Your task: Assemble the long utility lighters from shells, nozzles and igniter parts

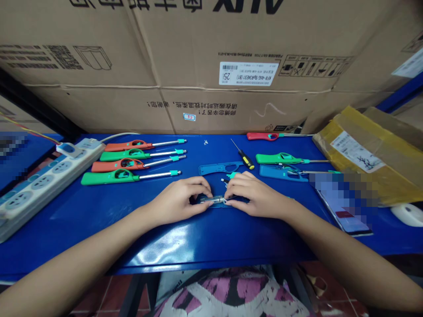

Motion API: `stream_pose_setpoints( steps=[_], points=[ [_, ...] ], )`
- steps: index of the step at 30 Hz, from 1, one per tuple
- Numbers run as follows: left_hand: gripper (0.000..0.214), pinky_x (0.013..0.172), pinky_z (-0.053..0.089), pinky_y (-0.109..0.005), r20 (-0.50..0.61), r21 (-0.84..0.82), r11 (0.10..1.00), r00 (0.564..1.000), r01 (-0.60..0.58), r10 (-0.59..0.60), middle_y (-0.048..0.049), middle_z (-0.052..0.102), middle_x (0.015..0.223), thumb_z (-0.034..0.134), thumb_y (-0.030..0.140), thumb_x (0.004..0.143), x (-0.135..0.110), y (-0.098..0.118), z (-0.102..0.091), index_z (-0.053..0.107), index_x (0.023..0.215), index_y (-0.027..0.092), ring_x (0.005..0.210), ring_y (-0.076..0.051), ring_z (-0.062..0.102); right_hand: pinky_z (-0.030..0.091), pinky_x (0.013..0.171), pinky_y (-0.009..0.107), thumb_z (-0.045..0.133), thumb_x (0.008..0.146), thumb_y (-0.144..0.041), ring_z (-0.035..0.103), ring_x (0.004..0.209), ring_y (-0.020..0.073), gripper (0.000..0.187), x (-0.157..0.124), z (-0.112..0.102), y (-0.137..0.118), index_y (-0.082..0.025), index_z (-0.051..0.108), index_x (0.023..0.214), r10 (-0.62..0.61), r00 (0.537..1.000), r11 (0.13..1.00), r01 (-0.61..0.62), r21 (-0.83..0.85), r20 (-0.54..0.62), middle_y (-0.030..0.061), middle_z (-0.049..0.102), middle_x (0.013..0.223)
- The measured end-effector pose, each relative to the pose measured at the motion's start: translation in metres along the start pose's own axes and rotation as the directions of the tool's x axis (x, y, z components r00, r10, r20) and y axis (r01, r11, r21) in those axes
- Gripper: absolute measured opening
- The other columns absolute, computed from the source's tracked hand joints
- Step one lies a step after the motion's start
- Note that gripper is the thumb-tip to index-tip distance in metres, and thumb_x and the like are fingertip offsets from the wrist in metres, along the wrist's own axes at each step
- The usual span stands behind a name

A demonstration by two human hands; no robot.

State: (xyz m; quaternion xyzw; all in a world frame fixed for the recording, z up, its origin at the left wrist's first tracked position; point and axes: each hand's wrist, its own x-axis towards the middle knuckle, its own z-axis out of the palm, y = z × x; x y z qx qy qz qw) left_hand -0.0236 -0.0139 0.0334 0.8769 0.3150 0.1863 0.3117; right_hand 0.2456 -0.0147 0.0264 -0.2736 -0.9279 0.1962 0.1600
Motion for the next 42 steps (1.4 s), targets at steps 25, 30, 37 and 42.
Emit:
stream_pose_setpoints(
  steps=[25, 30, 37, 42],
  points=[
    [0.013, 0.071, 0.051, -0.024, 0.035, 0.03, 0.999, 0.999, -0.025, 0.024, -0.0047, 0.069, 0.098, 0.068, 0.022, 0.087, 0.0, -0.007, -0.004, 0.076, 0.096, 0.019, 0.079, -0.014, 0.066, 0.037, 0.089, 0.035, 0.059, 0.099, -0.036, 0.058, 0.098, 0.0198, 0.018, 0.004, 0.009, -0.005, -0.021, 0.067, 0.099, 0.064, 0.997, 0.997, -0.065, -0.037, -0.035, 0.0043, 0.068, 0.1],
    [0.015, 0.068, 0.052, -0.023, 0.043, 0.017, 0.999, 0.999, -0.033, 0.033, -0.0052, 0.07, 0.098, 0.068, 0.023, 0.088, 0.0, -0.007, -0.005, 0.078, 0.1, 0.02, 0.079, -0.014, 0.066, 0.037, 0.093, 0.037, 0.063, 0.095, -0.037, 0.056, 0.106, 0.0222, 0.022, 0.004, 0.011, -0.008, -0.021, 0.066, 0.11, 0.029, 0.998, 0.998, -0.032, -0.059, -0.055, 0.0072, 0.065, 0.11],
    [0.019, 0.083, 0.054, -0.027, 0.043, 0.032, 0.998, 0.997, -0.06, 0.059, -0.0042, 0.071, 0.102, 0.067, 0.027, 0.091, 0.0, -0.008, -0.003, 0.078, 0.106, 0.024, 0.089, -0.016, 0.069, 0.036, 0.092, 0.039, 0.063, 0.095, -0.04, 0.056, 0.105, 0.0227, 0.025, 0.003, 0.013, -0.004, -0.022, 0.067, 0.113, -0.028, 1.0, 0.994, 0.027, -0.106, -0.008, 0.0079, 0.065, 0.111],
    [0.019, 0.083, 0.054, -0.025, 0.05, 0.066, 0.998, 0.999, -0.024, 0.021, -0.0032, 0.07, 0.102, 0.068, 0.028, 0.091, -0.001, -0.01, 0.001, 0.078, 0.106, 0.025, 0.088, -0.015, 0.068, 0.035, 0.092, 0.038, 0.062, 0.096, -0.038, 0.057, 0.104, 0.0222, 0.024, 0.002, 0.012, -0.004, -0.021, 0.067, 0.112, -0.031, 0.999, 0.995, 0.03, -0.1, -0.008, 0.0073, 0.066, 0.11]
  ],
)
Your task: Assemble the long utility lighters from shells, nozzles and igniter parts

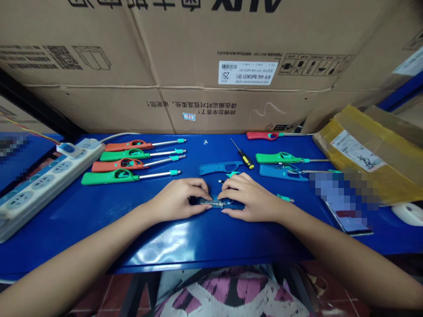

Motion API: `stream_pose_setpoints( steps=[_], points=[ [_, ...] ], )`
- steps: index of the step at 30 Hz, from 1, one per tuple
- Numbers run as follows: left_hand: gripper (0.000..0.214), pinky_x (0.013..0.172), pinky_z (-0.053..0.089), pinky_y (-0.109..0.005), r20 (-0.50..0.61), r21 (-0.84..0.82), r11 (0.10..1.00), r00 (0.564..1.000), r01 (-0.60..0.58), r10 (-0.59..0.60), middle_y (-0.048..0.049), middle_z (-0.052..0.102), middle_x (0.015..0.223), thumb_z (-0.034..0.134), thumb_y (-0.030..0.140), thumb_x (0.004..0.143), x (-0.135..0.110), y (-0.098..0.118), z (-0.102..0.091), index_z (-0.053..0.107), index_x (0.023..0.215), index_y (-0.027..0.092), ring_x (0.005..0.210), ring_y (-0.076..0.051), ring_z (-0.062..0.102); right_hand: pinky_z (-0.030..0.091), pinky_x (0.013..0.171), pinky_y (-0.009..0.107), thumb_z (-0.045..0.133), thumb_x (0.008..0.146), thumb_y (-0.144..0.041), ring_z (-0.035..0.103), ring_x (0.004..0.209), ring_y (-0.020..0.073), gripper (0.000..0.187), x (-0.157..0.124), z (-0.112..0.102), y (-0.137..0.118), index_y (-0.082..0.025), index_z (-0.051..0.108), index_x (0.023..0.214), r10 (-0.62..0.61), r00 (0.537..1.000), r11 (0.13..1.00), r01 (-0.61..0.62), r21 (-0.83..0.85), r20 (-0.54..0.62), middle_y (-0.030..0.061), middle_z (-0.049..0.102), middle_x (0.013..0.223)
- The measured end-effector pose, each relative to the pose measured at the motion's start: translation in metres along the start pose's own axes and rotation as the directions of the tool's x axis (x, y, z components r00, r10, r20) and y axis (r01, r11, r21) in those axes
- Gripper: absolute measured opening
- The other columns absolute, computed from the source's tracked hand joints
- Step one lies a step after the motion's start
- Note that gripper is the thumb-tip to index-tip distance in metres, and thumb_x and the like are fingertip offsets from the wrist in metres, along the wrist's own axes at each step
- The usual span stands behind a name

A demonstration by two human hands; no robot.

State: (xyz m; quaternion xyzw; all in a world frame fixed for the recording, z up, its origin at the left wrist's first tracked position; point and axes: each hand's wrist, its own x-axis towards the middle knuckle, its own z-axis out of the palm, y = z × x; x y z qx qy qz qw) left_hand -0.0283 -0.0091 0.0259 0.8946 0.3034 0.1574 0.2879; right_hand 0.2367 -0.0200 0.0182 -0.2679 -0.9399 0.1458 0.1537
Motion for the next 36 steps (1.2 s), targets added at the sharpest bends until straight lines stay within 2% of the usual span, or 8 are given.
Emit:
stream_pose_setpoints(
  steps=[5, 9, 14, 18, 21, 24, 28, 36],
  points=[
    [0.02, 0.082, 0.055, -0.026, -0.007, 0.001, 1.0, 1.0, -0.001, 0.001, -0.0047, 0.069, 0.103, 0.066, 0.027, 0.091, -0.001, 0.001, 0.0, 0.078, 0.107, 0.023, 0.086, -0.015, 0.068, 0.036, 0.093, 0.039, 0.061, 0.096, -0.039, 0.057, 0.104, 0.022, 0.024, -0.001, 0.001, 0.001, -0.022, 0.067, 0.113, -0.007, 1.0, 1.0, 0.007, 0.003, 0.002, 0.0071, 0.066, 0.11],
    [0.021, 0.077, 0.055, -0.027, -0.059, -0.022, 1.0, 0.998, 0.0, -0.001, -0.0066, 0.069, 0.105, 0.063, 0.029, 0.093, 0.001, 0.002, 0.0, 0.076, 0.109, 0.021, 0.087, -0.016, 0.068, 0.036, 0.093, 0.04, 0.058, 0.098, -0.038, 0.057, 0.104, 0.0223, 0.025, -0.001, 0.002, 0.001, -0.022, 0.067, 0.114, -0.008, 1.0, 1.0, 0.008, -0.002, -0.001, 0.008, 0.066, 0.11],
    [0.02, 0.096, 0.052, -0.034, -0.105, -0.038, 0.999, 0.994, 0.02, -0.024, -0.0067, 0.068, 0.109, 0.064, 0.028, 0.094, 0.005, -0.001, 0.004, 0.073, 0.111, 0.021, 0.104, -0.02, 0.065, 0.037, 0.093, 0.039, 0.057, 0.097, -0.033, 0.056, 0.104, 0.0227, 0.024, 0.0, -0.002, -0.001, -0.022, 0.067, 0.115, 0.01, 1.0, 1.0, -0.01, 0.003, 0.002, 0.0085, 0.064, 0.111],
    [0.018, 0.093, 0.052, -0.033, -0.063, -0.091, 0.995, 0.997, 0.031, -0.037, -0.0054, 0.068, 0.105, 0.064, 0.027, 0.094, 0.006, -0.001, 0.005, 0.073, 0.109, 0.021, 0.1, -0.018, 0.066, 0.036, 0.091, 0.037, 0.059, 0.09, -0.022, 0.056, 0.1, 0.0213, 0.015, 0.0, -0.008, -0.003, -0.02, 0.064, 0.104, 0.028, 0.999, 0.999, -0.027, 0.033, -0.023, 0.0069, 0.065, 0.106],
    [0.022, 0.094, 0.051, -0.034, -0.095, -0.076, 0.997, 0.995, 0.006, -0.013, -0.0065, 0.067, 0.108, 0.063, 0.024, 0.094, 0.005, 0.001, 0.005, 0.069, 0.114, 0.02, 0.104, -0.019, 0.064, 0.035, 0.087, 0.036, 0.06, 0.087, -0.02, 0.055, 0.093, 0.0201, 0.007, -0.001, -0.011, -0.003, -0.02, 0.061, 0.094, 0.041, 0.999, 0.999, -0.04, 0.032, -0.026, 0.0045, 0.065, 0.096],
    [0.019, 0.096, 0.05, -0.034, -0.121, -0.08, 0.996, 0.992, -0.041, 0.031, -0.0068, 0.066, 0.108, 0.064, 0.023, 0.093, 0.005, 0.002, 0.006, 0.07, 0.111, 0.019, 0.103, -0.019, 0.063, 0.034, 0.086, 0.036, 0.06, 0.088, -0.02, 0.054, 0.092, 0.0196, 0.004, -0.001, -0.011, -0.002, -0.02, 0.061, 0.092, 0.042, 0.999, 0.999, -0.042, 0.014, -0.005, 0.0033, 0.065, 0.094],
    [0.014, 0.093, 0.051, -0.033, -0.103, -0.07, 0.995, 0.992, -0.076, 0.069, -0.0053, 0.067, 0.104, 0.068, 0.026, 0.092, 0.005, 0.001, 0.012, 0.074, 0.103, 0.02, 0.1, -0.018, 0.064, 0.033, 0.087, 0.036, 0.061, 0.09, -0.023, 0.055, 0.092, 0.0192, 0.003, -0.001, -0.008, -0.001, -0.02, 0.063, 0.091, 0.047, 0.999, 0.999, -0.047, 0.016, 0.004, 0.0025, 0.066, 0.092],
    [0.01, 0.086, 0.053, -0.03, -0.176, -0.125, 0.988, 0.982, -0.086, 0.064, -0.0046, 0.069, 0.099, 0.07, 0.024, 0.09, 0.005, -0.003, 0.022, 0.076, 0.097, 0.019, 0.094, -0.016, 0.066, 0.033, 0.087, 0.036, 0.065, 0.091, -0.032, 0.056, 0.091, 0.0191, 0.011, -0.001, -0.007, -0.001, -0.02, 0.064, 0.092, 0.066, 0.998, 0.997, -0.067, 0.036, 0.016, 0.0017, 0.068, 0.093]
  ],
)
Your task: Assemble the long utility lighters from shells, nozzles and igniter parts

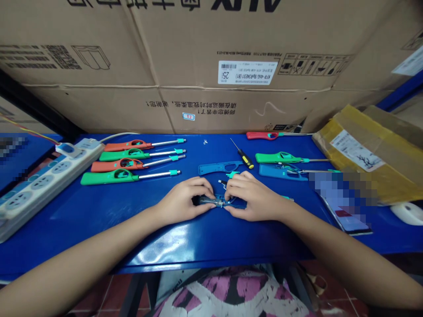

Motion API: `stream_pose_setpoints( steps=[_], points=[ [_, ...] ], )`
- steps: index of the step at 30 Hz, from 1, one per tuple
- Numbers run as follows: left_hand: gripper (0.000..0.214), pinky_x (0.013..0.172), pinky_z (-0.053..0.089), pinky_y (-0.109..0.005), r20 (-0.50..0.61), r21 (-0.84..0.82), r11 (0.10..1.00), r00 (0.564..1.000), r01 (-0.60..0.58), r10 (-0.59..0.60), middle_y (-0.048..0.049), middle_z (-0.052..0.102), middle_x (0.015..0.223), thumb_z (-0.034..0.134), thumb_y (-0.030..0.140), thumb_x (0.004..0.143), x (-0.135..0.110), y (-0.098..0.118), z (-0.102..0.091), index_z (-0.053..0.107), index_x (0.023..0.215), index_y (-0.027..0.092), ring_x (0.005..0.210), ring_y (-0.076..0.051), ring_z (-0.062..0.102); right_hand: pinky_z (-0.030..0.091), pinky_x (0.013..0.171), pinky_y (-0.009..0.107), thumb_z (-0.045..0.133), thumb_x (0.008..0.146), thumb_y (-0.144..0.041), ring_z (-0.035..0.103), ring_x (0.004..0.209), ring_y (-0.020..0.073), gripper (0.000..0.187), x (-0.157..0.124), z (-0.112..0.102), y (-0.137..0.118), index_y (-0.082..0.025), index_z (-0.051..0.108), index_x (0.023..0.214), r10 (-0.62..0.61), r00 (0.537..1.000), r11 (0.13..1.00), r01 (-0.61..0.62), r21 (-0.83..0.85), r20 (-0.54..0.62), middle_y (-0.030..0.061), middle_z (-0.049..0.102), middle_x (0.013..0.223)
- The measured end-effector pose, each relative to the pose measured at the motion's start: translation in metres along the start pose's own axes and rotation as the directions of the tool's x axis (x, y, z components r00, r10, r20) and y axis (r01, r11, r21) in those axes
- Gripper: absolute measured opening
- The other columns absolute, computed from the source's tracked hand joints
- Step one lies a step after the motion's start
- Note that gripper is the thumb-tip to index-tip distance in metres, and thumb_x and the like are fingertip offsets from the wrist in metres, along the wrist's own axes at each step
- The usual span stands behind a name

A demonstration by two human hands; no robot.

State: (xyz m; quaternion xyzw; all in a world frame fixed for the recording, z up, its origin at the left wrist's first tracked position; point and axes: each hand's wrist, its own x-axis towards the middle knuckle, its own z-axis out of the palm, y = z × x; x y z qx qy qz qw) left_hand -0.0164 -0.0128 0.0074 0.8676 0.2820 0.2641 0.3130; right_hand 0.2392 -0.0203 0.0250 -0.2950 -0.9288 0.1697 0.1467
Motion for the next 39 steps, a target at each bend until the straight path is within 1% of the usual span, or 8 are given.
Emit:
stream_pose_setpoints(
  steps=[6, 13, 17, 21, 26, 29, 33, 39],
  points=[
    [0.012, 0.084, 0.054, -0.031, -0.02, 0.021, 1.0, 1.0, -0.017, 0.018, -0.0045, 0.071, 0.096, 0.071, 0.02, 0.088, -0.0004, 0.0008, 0.0014, 0.077, 0.097, 0.019, 0.09, -0.016, 0.067, 0.032, 0.086, 0.037, 0.066, 0.091, -0.03, 0.057, 0.09, 0.0193, 0.009, -0.0004, 0.0025, -0.0002, -0.021, 0.065, 0.09, 0.022, 1.0, 1.0, -0.021, 0.016, -0.018, 0.0018, 0.068, 0.091],
    [0.014, 0.084, 0.054, -0.031, 0.007, 0.101, 0.993, 0.998, -0.061, 0.061, -0.0055, 0.072, 0.098, 0.066, 0.026, 0.094, -0.0007, 0.0009, -0.001, 0.076, 0.1, 0.02, 0.092, -0.017, 0.067, 0.033, 0.087, 0.036, 0.065, 0.089, -0.026, 0.057, 0.092, 0.0192, 0.006, 0.0, 0.001, -0.0016, -0.021, 0.063, 0.092, 0.035, 0.999, 0.999, -0.035, 0.028, -0.029, 0.0021, 0.067, 0.094],
    [0.014, 0.08, 0.055, -0.029, -0.031, 0.174, 0.967, 0.981, -0.184, 0.193, -0.0058, 0.074, 0.098, 0.068, 0.024, 0.093, -0.0013, -0.0017, -0.0016, 0.076, 0.104, 0.02, 0.088, -0.016, 0.067, 0.035, 0.089, 0.036, 0.066, 0.088, -0.027, 0.057, 0.094, 0.019, 0.01, 0.0004, 0.0008, -0.0014, -0.021, 0.062, 0.096, 0.039, 0.999, 0.998, -0.037, 0.043, -0.031, 0.0027, 0.065, 0.097],
    [0.017, 0.08, 0.057, -0.029, -0.033, 0.26, 0.908, 0.937, -0.327, 0.347, -0.0069, 0.075, 0.1, 0.067, 0.019, 0.093, -0.0011, -0.0016, -0.0032, 0.073, 0.109, 0.019, 0.09, -0.017, 0.069, 0.035, 0.092, 0.036, 0.067, 0.09, -0.028, 0.058, 0.098, 0.0194, 0.01, 0.0003, 0.0022, -0.0012, -0.022, 0.063, 0.096, 0.037, 0.999, 0.996, -0.035, 0.084, -0.027, 0.0033, 0.065, 0.1],
    [0.02, 0.081, 0.059, -0.031, -0.028, 0.306, 0.856, 0.895, -0.417, 0.446, -0.0093, 0.075, 0.102, 0.066, 0.014, 0.093, -0.0005, 0.0009, -0.0059, 0.07, 0.112, 0.017, 0.094, -0.019, 0.071, 0.035, 0.094, 0.038, 0.065, 0.091, -0.027, 0.058, 0.099, 0.0197, 0.011, -0.0008, 0.0025, -0.0029, -0.021, 0.066, 0.1, 0.042, 0.999, 0.992, -0.039, 0.119, -0.019, 0.005, 0.065, 0.102],
    [0.02, 0.081, 0.06, -0.031, -0.031, 0.307, 0.852, 0.891, -0.423, 0.453, -0.0093, 0.075, 0.102, 0.066, 0.014, 0.093, -0.0003, 0.0005, -0.0062, 0.07, 0.112, 0.017, 0.093, -0.019, 0.071, 0.034, 0.094, 0.039, 0.06, 0.096, -0.025, 0.058, 0.099, 0.0191, 0.009, -0.0012, 0.0012, -0.0031, -0.021, 0.067, 0.1, 0.055, 0.998, 0.986, -0.054, 0.159, -0.001, 0.0046, 0.066, 0.101],
    [0.019, 0.082, 0.06, -0.032, -0.007, 0.283, 0.871, 0.907, -0.402, 0.421, -0.0102, 0.074, 0.102, 0.065, 0.015, 0.094, -0.0002, -0.003, -0.0053, 0.07, 0.112, 0.017, 0.094, -0.02, 0.07, 0.034, 0.094, 0.038, 0.051, 0.102, -0.025, 0.058, 0.097, 0.0179, 0.015, -0.0002, 0.0013, -0.0017, -0.021, 0.065, 0.097, 0.082, 0.996, 0.98, -0.084, 0.182, 0.021, 0.0033, 0.065, 0.098],
    [0.018, 0.084, 0.058, -0.031, -0.014, 0.239, 0.911, 0.937, -0.336, 0.35, -0.0102, 0.073, 0.101, 0.061, 0.019, 0.097, 0.0002, -0.0064, -0.0055, 0.071, 0.112, 0.016, 0.094, -0.018, 0.069, 0.033, 0.095, 0.038, 0.055, 0.101, -0.026, 0.058, 0.098, 0.0182, 0.011, 0.0024, 0.0056, 0.0004, -0.021, 0.063, 0.097, 0.123, 0.992, 0.973, -0.126, 0.195, 0.028, 0.0032, 0.065, 0.098]
  ],
)
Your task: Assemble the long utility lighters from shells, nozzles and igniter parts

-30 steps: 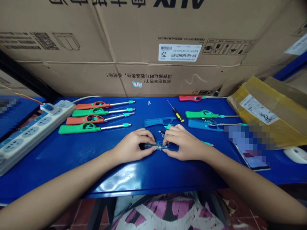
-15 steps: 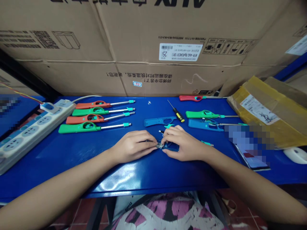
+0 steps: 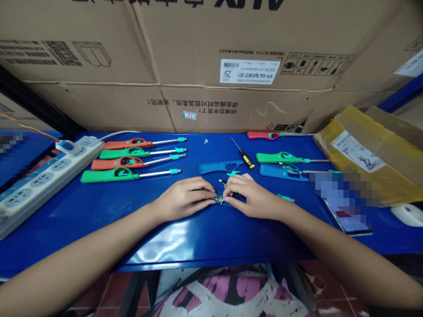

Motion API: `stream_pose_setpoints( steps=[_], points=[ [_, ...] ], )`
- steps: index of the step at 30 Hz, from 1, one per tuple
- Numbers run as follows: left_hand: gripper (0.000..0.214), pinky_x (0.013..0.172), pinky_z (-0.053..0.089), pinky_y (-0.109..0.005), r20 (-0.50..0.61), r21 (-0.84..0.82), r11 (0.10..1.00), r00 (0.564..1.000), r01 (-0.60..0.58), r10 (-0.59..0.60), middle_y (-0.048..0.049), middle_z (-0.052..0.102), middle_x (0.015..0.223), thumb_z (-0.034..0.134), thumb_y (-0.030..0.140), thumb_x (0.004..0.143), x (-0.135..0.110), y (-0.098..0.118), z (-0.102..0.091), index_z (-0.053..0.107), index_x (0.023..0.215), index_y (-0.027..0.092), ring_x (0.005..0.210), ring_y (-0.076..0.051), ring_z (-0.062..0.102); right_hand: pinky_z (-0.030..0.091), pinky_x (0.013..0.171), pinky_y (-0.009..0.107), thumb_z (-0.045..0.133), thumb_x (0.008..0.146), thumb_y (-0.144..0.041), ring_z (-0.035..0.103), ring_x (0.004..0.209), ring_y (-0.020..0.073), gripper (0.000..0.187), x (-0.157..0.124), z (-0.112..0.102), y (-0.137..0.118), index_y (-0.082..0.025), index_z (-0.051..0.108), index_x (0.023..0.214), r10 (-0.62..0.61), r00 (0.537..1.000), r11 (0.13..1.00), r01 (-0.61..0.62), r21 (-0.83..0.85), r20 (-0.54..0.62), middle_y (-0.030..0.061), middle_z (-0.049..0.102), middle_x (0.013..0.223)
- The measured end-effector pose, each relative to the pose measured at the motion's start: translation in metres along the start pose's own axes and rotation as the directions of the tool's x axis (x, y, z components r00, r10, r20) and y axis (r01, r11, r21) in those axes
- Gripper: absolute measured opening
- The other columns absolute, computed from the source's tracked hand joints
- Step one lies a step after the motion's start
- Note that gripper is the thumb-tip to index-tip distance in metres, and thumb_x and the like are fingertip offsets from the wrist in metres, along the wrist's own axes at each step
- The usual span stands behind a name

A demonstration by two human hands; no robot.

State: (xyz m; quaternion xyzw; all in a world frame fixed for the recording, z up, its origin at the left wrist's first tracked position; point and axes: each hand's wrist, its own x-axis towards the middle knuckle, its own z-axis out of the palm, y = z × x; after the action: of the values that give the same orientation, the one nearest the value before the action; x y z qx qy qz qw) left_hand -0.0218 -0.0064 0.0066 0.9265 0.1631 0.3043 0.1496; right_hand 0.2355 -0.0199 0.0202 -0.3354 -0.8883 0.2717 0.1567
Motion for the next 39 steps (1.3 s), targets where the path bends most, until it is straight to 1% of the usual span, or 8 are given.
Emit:
stream_pose_setpoints(
  steps=[5, 10, 14, 20, 25, 28, 35, 39],
  points=[
    [0.017, 0.084, 0.056, -0.032, 0.029, -0.012, 0.998, 0.998, 0.06, -0.06, -0.0095, 0.073, 0.1, 0.062, 0.022, 0.096, 0.001, -0.001, -0.002, 0.074, 0.109, 0.018, 0.093, -0.019, 0.068, 0.033, 0.094, 0.038, 0.055, 0.101, -0.027, 0.057, 0.098, 0.0191, 0.011, 0.001, 0.002, -0.001, -0.021, 0.062, 0.096, 0.049, 0.999, 0.999, -0.049, -0.006, -0.002, 0.0037, 0.065, 0.099],
    [0.016, 0.085, 0.055, -0.034, 0.019, 0.003, 0.994, 0.994, 0.112, -0.112, -0.0082, 0.074, 0.101, 0.066, 0.026, 0.094, 0.002, -0.003, -0.002, 0.076, 0.106, 0.022, 0.094, -0.02, 0.067, 0.033, 0.093, 0.038, 0.054, 0.101, -0.025, 0.058, 0.099, 0.019, 0.011, 0.002, 0.004, -0.004, -0.02, 0.062, 0.094, 0.075, 0.997, 0.997, -0.075, -0.017, -0.017, 0.0033, 0.065, 0.098],
    [0.017, 0.087, 0.054, -0.034, 0.041, -0.032, 0.989, 0.989, 0.147, -0.145, -0.0088, 0.072, 0.104, 0.065, 0.024, 0.094, 0.002, -0.004, -0.002, 0.076, 0.107, 0.021, 0.096, -0.02, 0.067, 0.033, 0.092, 0.038, 0.055, 0.101, -0.024, 0.058, 0.099, 0.0188, 0.01, 0.002, 0.006, -0.004, -0.02, 0.062, 0.094, 0.069, 0.997, 0.997, -0.07, -0.037, -0.037, 0.0028, 0.065, 0.098],
    [0.017, 0.088, 0.054, -0.033, 0.077, -0.12, 0.974, 0.98, 0.191, -0.183, -0.0083, 0.072, 0.1, 0.063, 0.022, 0.095, 0.003, -0.003, -0.003, 0.076, 0.106, 0.019, 0.094, -0.018, 0.067, 0.033, 0.09, 0.037, 0.054, 0.101, -0.023, 0.057, 0.095, 0.0183, 0.012, 0.002, 0.007, -0.005, -0.019, 0.062, 0.094, 0.037, 0.998, 0.994, -0.042, -0.103, -0.058, 0.0033, 0.065, 0.097],
    [0.015, 0.087, 0.055, -0.033, 0.045, -0.123, 0.975, 0.982, 0.186, -0.181, -0.0086, 0.073, 0.099, 0.065, 0.023, 0.094, 0.003, -0.003, -0.002, 0.076, 0.102, 0.018, 0.093, -0.019, 0.067, 0.033, 0.087, 0.037, 0.051, 0.101, -0.023, 0.057, 0.093, 0.0192, 0.016, 0.002, 0.005, -0.008, -0.018, 0.064, 0.093, 0.034, 0.996, 0.982, -0.048, -0.181, -0.083, 0.005, 0.065, 0.095],
    [0.014, 0.086, 0.055, -0.033, 0.029, -0.114, 0.978, 0.984, 0.177, -0.174, -0.0087, 0.073, 0.099, 0.066, 0.023, 0.093, 0.002, -0.003, -0.002, 0.076, 0.101, 0.018, 0.092, -0.019, 0.068, 0.033, 0.085, 0.036, 0.049, 0.101, -0.022, 0.057, 0.09, 0.0187, 0.019, 0.001, 0.004, -0.009, -0.018, 0.065, 0.09, 0.042, 0.996, 0.978, -0.058, -0.2, -0.084, 0.0047, 0.065, 0.093],
    [0.008, 0.083, 0.055, -0.03, 0.083, -0.172, 0.947, 0.962, 0.271, -0.261, -0.0062, 0.074, 0.093, 0.07, 0.022, 0.089, 0.006, 0.002, -0.004, 0.077, 0.092, 0.019, 0.088, -0.017, 0.068, 0.033, 0.086, 0.037, 0.058, 0.093, -0.021, 0.057, 0.09, 0.0192, 0.007, -0.001, 0.002, -0.009, -0.02, 0.065, 0.091, 0.022, 0.997, 0.986, -0.033, -0.163, -0.068, 0.0038, 0.066, 0.092],
    [0.01, 0.085, 0.054, -0.031, 0.138, -0.127, 0.949, 0.953, 0.287, -0.27, -0.0058, 0.072, 0.096, 0.069, 0.021, 0.09, 0.007, 0.008, -0.008, 0.077, 0.095, 0.019, 0.091, -0.018, 0.067, 0.034, 0.088, 0.038, 0.06, 0.092, -0.022, 0.057, 0.092, 0.0199, 0.005, -0.002, -0.001, -0.006, -0.021, 0.064, 0.093, 0.025, 0.999, 0.987, -0.031, -0.16, -0.04, 0.0036, 0.066, 0.094]
  ],
)
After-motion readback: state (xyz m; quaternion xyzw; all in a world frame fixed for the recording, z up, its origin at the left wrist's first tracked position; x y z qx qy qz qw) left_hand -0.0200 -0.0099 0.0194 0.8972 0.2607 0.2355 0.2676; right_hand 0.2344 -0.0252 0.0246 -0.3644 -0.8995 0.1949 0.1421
